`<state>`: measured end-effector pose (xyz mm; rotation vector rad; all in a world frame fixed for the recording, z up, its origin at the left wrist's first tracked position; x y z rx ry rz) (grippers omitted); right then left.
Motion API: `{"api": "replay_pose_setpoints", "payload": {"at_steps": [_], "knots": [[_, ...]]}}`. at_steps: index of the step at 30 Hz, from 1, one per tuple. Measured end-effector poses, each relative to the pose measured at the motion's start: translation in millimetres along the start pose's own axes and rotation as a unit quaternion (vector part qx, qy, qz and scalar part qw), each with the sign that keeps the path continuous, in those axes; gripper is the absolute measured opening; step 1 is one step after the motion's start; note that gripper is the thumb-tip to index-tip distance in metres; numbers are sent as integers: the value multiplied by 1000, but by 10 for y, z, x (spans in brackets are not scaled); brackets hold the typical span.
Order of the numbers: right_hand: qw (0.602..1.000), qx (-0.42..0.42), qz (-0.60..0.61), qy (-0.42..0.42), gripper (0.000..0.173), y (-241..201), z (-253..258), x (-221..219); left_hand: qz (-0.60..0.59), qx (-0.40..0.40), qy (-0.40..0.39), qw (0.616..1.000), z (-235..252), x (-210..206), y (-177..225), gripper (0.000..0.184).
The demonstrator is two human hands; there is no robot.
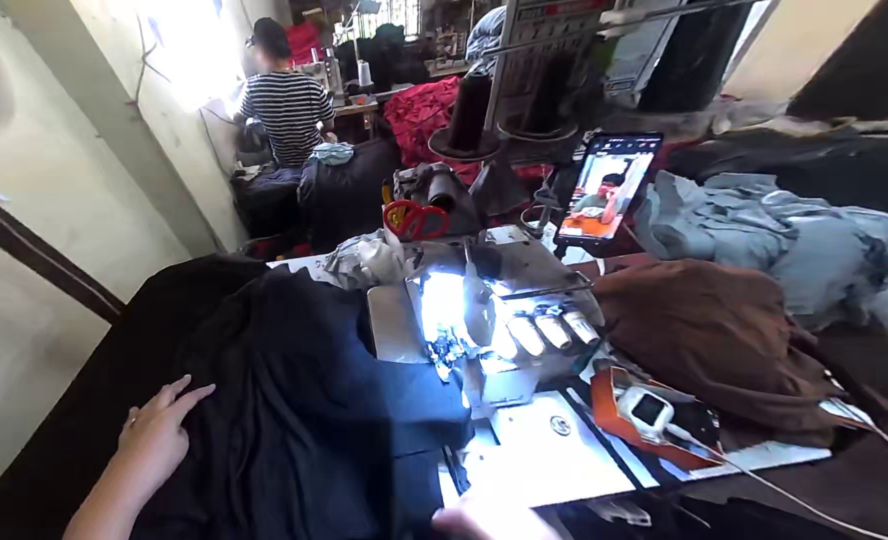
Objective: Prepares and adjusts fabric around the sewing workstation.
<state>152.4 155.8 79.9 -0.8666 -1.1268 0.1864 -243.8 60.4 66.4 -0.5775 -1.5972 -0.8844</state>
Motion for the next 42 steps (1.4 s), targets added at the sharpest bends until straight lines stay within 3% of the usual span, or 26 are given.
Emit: {"api": "replay_pose_setpoints", "payload": {"at_steps": [3, 7, 10, 13, 16, 19, 22, 26, 28, 30, 32, 34, 37, 39, 42], "knots": [[985, -141, 32, 93, 27, 687, -12, 341, 3, 0, 39, 999, -101, 167, 232, 61], [973, -118, 27, 199, 36, 1053, 127, 407, -80, -138, 134, 978, -254, 367, 1028, 38], [966, -96, -45, 238, 42, 1044, 249, 408, -130, -243, 151, 949, -452, 328, 1803, 30], [965, -86, -98, 227, 19, 1070, 322, 417, -186, -326, 127, 918, -642, 239, 2486, 26], [965, -53, -44, 252, 14, 1059, 264, 552, -263, -417, 62, 868, -781, 119, 3020, 26], [969, -37, 77, 231, 13, 777, 160, 718, -278, -477, 39, 833, -904, -38, 3360, 29], [960, 1, 201, 192, 21, 442, 87, 773, -248, -483, 36, 839, -998, -192, 3446, 31], [919, -87, 343, 174, 40, 555, 134, 617, -313, -442, 5, 841, -868, -133, 3265, 19], [905, -118, 382, 149, 31, 659, 190, 467, -339, -405, -5, 849, -784, -134, 3160, 15], [902, -127, 391, 132, 11, 685, 242, 386, -334, -385, 9, 860, -742, -135, 3105, 16], [896, -101, 409, 142, 6, 625, 265, 415, -313, -376, -10, 872, -738, -169, 3104, 24], [886, -35, 435, 157, 14, 476, 236, 533, -299, -365, -83, 878, -744, -265, 3108, 38], [909, 29, 377, 175, 16, 272, 150, 712, -341, -359, -196, 847, -777, -384, 3114, 45], [931, 17, 315, 185, 25, 246, 130, 762, -388, -363, -198, 824, -785, -334, 3139, 31], [931, -46, 316, 179, 39, 351, 115, 672, -381, -375, -131, 835, -823, -160, 3125, 22]]}}
Point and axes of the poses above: each hand's wrist, its own z-axis towards the middle knuckle, its own x-axis out of the back of the hand, y = z × x, the point moved 10 cm from there along z, towards the middle knuckle, and after that the axes turned 1 degree about -y, right-handed, at the moved point
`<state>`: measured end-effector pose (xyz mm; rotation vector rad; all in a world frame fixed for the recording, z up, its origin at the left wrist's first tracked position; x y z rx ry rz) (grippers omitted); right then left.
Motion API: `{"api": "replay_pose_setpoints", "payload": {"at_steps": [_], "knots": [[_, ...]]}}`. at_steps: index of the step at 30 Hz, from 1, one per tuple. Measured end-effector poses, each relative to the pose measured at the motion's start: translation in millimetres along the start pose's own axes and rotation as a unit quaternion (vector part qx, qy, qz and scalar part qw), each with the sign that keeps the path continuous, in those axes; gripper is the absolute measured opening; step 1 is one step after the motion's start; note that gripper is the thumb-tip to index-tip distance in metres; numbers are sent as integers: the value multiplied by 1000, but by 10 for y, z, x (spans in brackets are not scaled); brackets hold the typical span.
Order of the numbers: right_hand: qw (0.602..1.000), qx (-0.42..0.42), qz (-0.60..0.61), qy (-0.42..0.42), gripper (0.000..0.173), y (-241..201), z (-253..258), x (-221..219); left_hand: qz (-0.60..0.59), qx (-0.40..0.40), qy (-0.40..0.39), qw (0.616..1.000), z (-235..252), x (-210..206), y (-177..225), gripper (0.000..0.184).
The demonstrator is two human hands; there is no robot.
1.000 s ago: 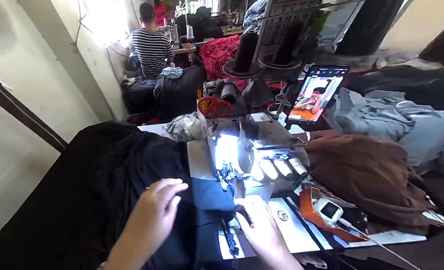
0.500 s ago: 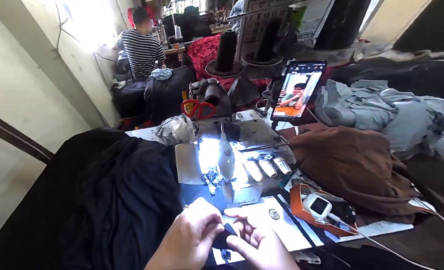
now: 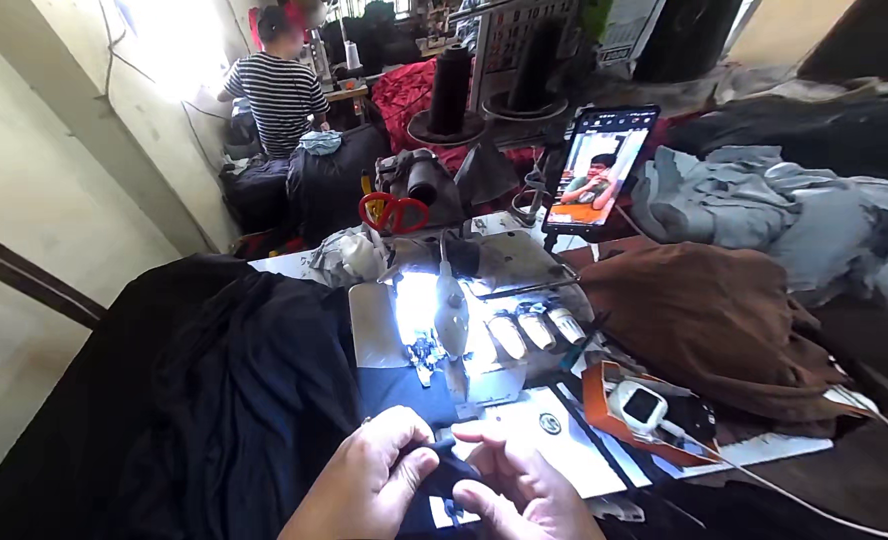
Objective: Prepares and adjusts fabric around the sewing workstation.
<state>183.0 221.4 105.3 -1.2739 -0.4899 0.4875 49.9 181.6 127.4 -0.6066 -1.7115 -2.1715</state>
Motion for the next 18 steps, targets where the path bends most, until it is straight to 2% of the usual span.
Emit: {"api": "replay_pose_setpoints", "payload": {"at_steps": [2, 4, 7, 10, 12, 15, 18], "knots": [[998, -36, 42, -13, 33, 99, -55, -65, 43, -20, 7, 999, -47, 17, 132, 20], [996, -55, 61, -35, 17, 137, -132, -155, 74, -25, 12, 997, -87, 17, 250, 19], [998, -48, 6, -28, 12, 157, -99, -177, 137, -33, 60, 988, -31, 93, 293, 11], [981, 4, -181, 71, 20, 234, 108, -5, 238, -49, 175, 954, 147, 188, 84, 11], [959, 38, -256, 119, 24, 383, 232, 78, 228, -8, 202, 952, 292, 184, -198, 16], [957, 15, -263, 120, 26, 503, 283, 111, 183, 50, 216, 958, 397, 148, -521, 17], [967, -25, -237, 87, 21, 531, 192, 92, 196, 44, 236, 951, 304, 108, -540, 15]]}}
Point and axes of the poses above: each hand's wrist, its own z-axis towards the middle knuckle, its own x-axis out of the back of the hand, y = z × x, the point moved 10 cm from there along z, towards the middle knuckle, and after that the axes turned 1 degree about -y, right-handed, at the moved point
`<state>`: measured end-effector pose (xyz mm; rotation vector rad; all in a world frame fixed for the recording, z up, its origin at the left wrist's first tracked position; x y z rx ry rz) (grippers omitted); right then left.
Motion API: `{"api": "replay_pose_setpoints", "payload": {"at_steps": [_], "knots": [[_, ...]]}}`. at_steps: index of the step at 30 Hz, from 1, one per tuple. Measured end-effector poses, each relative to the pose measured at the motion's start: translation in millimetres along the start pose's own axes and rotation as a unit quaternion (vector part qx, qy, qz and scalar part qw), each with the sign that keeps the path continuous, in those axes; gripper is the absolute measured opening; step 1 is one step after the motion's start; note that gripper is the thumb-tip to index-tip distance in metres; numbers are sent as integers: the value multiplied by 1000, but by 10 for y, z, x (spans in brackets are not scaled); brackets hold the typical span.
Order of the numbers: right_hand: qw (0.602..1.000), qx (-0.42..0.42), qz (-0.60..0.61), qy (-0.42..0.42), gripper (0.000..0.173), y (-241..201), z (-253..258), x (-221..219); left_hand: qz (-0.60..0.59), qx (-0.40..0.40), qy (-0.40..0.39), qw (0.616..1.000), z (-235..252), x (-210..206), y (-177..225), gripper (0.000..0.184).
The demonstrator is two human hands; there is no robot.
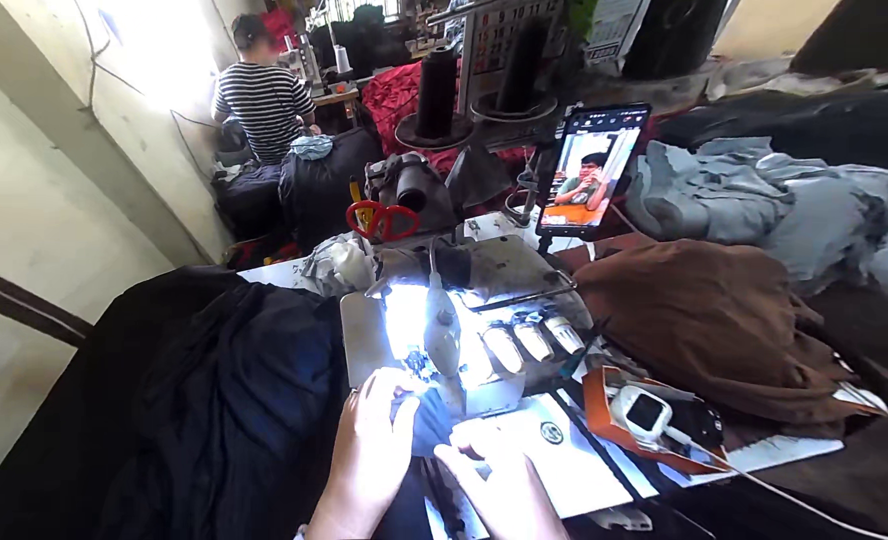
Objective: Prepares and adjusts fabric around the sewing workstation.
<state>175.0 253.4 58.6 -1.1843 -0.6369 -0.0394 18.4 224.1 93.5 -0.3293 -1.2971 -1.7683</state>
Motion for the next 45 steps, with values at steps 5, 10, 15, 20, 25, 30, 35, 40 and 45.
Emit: {"api": "replay_pose_setpoints", "payload": {"at_steps": [5, 10, 15, 20, 25, 30, 35, 40, 45], "knots": [[997, -29, 55, -44, 19, 74, -144, -50, 6, 7, 3, 1000, -131, 36, 34, 14], [997, -34, 70, -24, 20, 163, -152, -75, 32, 15, 19, 999, -123, 20, 66, 12], [995, -54, 84, -9, 18, 198, -160, -68, 201, -73, 47, 976, -233, -15, 336, 13], [992, -62, 108, -11, 19, 144, -107, -67, 180, -28, 14, 983, -429, -41, 333, 26], [998, 35, 47, 6, 16, -112, 58, -46, 98, -21, 4, 995, -311, 12, 91, 28], [995, 93, -29, 17, 18, -261, 1, -44, 87, -35, -36, 995, -230, 22, 59, 27], [990, 89, -109, -32, 24, -453, -17, -241, 62, -16, -51, 997, 115, 94, -159, 29], [982, 66, -135, -118, 33, -559, -22, -446, 134, 151, -83, 976, 501, 122, -485, 31], [992, 34, -74, -99, 26, -401, 24, -239, 112, 100, 65, 986, 273, 334, -511, 16]]}}
Point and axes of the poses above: each hand's wrist, its own z-axis towards the middle knuckle, its own x-axis out of the back of the hand, y = z × x, the point moved 10 cm from there along z, towards the middle knuckle, and after that the axes turned 1 degree about -y, right-handed, at the moved point
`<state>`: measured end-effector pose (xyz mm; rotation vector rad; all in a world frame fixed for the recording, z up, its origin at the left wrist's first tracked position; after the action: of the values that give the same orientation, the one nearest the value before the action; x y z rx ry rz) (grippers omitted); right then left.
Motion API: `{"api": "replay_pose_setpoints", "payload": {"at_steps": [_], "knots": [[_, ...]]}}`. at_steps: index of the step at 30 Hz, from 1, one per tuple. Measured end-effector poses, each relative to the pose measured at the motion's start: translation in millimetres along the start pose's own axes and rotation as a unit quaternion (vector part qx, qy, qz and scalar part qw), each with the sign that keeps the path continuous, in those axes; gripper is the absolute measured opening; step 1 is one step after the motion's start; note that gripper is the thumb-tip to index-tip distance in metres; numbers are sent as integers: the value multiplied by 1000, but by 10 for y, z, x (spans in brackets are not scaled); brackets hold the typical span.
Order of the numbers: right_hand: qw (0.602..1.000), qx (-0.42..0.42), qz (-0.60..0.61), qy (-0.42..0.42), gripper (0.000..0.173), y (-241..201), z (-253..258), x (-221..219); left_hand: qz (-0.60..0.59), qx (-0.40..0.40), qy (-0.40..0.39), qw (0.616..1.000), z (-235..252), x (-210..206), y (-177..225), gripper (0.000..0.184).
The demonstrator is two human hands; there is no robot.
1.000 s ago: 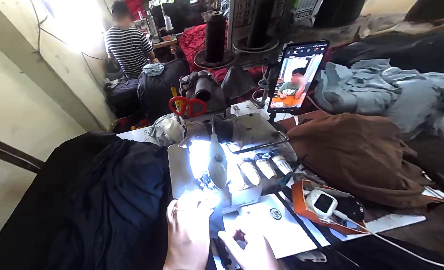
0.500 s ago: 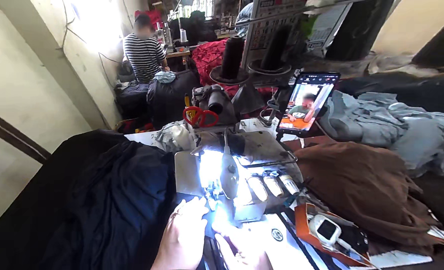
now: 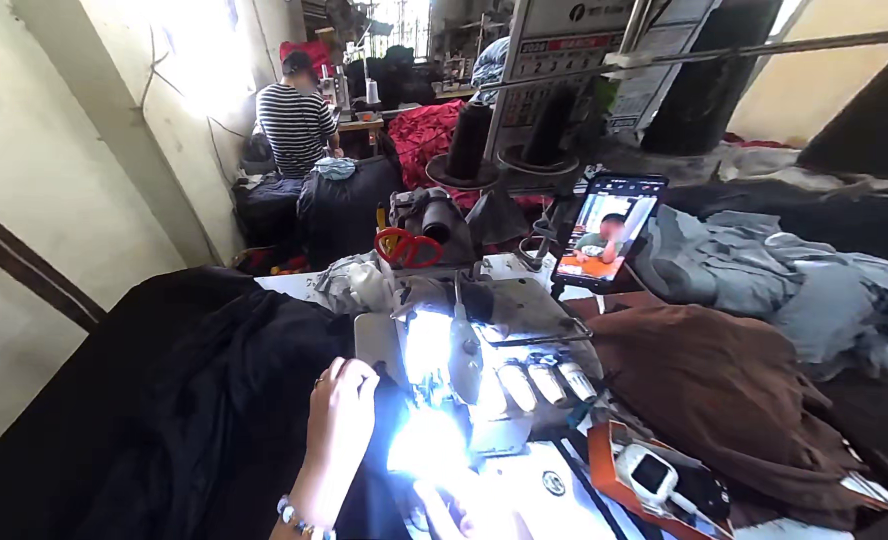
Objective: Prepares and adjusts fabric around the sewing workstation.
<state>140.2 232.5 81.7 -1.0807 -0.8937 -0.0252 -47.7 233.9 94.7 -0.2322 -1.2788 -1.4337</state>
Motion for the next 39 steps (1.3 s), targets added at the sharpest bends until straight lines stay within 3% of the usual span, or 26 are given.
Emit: {"api": "replay_pose_setpoints", "payload": {"at_steps": [2, 5, 9, 12, 13, 15, 19, 23, 25, 30, 34, 36, 39], "knots": [[1000, 12, 17, 22, 23, 10, 41, 111, -28, -13, 58, 998, -191, 188, 2, 14], [996, 45, 57, 53, 19, -47, 116, 204, -71, -23, 71, 995, -518, 410, 193, 12], [989, 93, 118, 13, 19, -78, 109, 155, -108, -37, 4, 993, -893, 348, 559, 14], [997, 39, 65, -35, 26, 131, 76, 147, -145, -16, -66, 987, -1022, 63, 699, 16], [999, 27, 30, -21, 21, 208, 82, 190, -158, -15, -74, 985, -1030, -26, 732, 16], [997, 42, -46, 35, 14, 233, 104, 338, -188, -15, -54, 981, -967, -89, 782, 15], [987, 81, -91, 106, 18, 97, 52, 566, -176, -37, 64, 982, -670, 201, 584, 9], [995, 54, -40, 77, 16, 290, -73, 565, -87, -101, -88, 987, -605, -4, 269, 29], [998, 30, -8, 61, 19, 420, -107, 486, -24, -109, -121, 986, -517, -134, 249, 38], [996, 49, -3, 75, 23, 302, -142, 314, 71, -25, -208, 975, 89, -514, 270, 54], [981, 135, -109, 85, 26, 31, -147, 177, 113, 13, -224, 968, 489, -701, 239, 47], [975, 126, -164, 84, 27, 17, -130, 144, 106, 5, -194, 975, 556, -728, 222, 43], [976, 147, -139, 82, 21, 31, -197, 203, 128, 2, -205, 970, 449, -700, 244, 48]]}}
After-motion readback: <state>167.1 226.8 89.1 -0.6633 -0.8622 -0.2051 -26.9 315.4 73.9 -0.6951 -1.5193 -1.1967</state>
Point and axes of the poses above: each hand's wrist, its own z-axis towards the middle knuckle, its own x-axis out of the back of the hand, y = z × x, the point moved 10 cm from there along z, towards the middle knuckle, and after that the axes turned 1 degree about -y, right-handed, at the moved point
